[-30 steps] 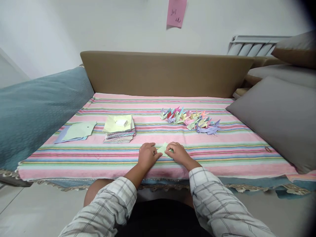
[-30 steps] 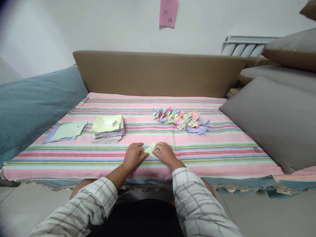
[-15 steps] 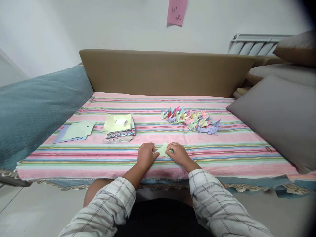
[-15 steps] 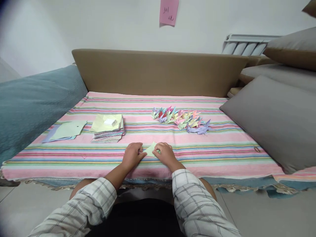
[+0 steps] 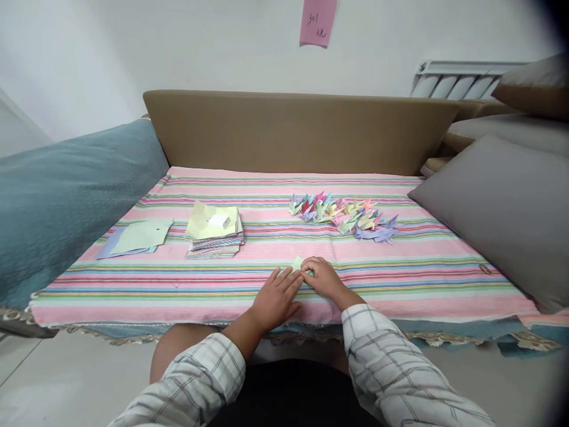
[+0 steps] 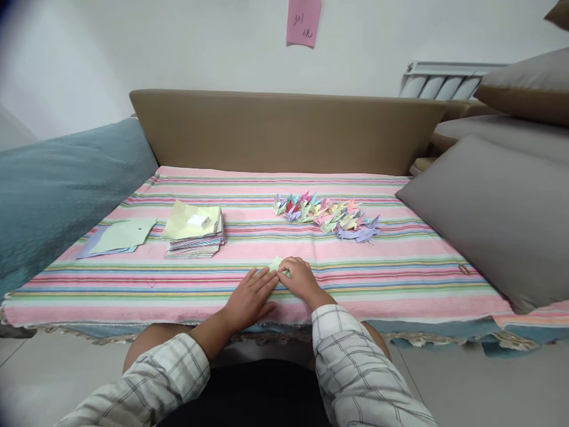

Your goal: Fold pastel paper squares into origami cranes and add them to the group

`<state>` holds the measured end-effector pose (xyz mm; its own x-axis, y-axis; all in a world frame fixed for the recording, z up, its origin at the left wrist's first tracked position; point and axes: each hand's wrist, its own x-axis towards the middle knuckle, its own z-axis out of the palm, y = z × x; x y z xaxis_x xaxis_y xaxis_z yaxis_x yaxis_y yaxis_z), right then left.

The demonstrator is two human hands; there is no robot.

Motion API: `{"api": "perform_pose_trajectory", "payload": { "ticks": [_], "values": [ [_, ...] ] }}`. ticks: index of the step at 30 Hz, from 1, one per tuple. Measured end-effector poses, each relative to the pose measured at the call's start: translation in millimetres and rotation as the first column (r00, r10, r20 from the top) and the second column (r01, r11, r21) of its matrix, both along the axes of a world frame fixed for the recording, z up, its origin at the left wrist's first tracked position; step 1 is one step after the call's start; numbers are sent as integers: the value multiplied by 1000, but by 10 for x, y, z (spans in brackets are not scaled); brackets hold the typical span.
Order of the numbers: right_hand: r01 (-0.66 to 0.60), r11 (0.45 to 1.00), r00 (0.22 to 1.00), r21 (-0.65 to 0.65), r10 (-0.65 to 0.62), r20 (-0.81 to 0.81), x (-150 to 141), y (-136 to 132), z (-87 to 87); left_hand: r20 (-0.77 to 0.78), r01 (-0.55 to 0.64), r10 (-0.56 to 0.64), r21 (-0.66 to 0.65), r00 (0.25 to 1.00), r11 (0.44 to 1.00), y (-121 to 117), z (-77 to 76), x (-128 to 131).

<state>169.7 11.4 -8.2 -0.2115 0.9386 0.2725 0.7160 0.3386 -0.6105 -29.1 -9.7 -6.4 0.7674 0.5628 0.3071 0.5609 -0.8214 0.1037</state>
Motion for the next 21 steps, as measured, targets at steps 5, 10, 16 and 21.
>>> {"api": "perform_pose_trajectory", "payload": {
  "ticks": [5, 10, 16, 21],
  "values": [
    [45, 998, 998, 39, -43, -46, 199, -6, -27, -65, -17, 18, 2, 998, 1000, -5, -63, 5],
    [55, 998, 998, -42, -57, -35, 258, 26, -36, -62, -9, 9, -10, 998, 1000, -3, -60, -5],
    [75, 996, 994, -56, -79, -72, 245, 43, -39, -67, -20, 20, -6, 998, 1000, -13, -14, 10],
    [93, 996, 992, -3, -93, -80, 266, 54, -69, -64, -20, 20, 11, 998, 1000, -15, 19, 28]
  ]
}}
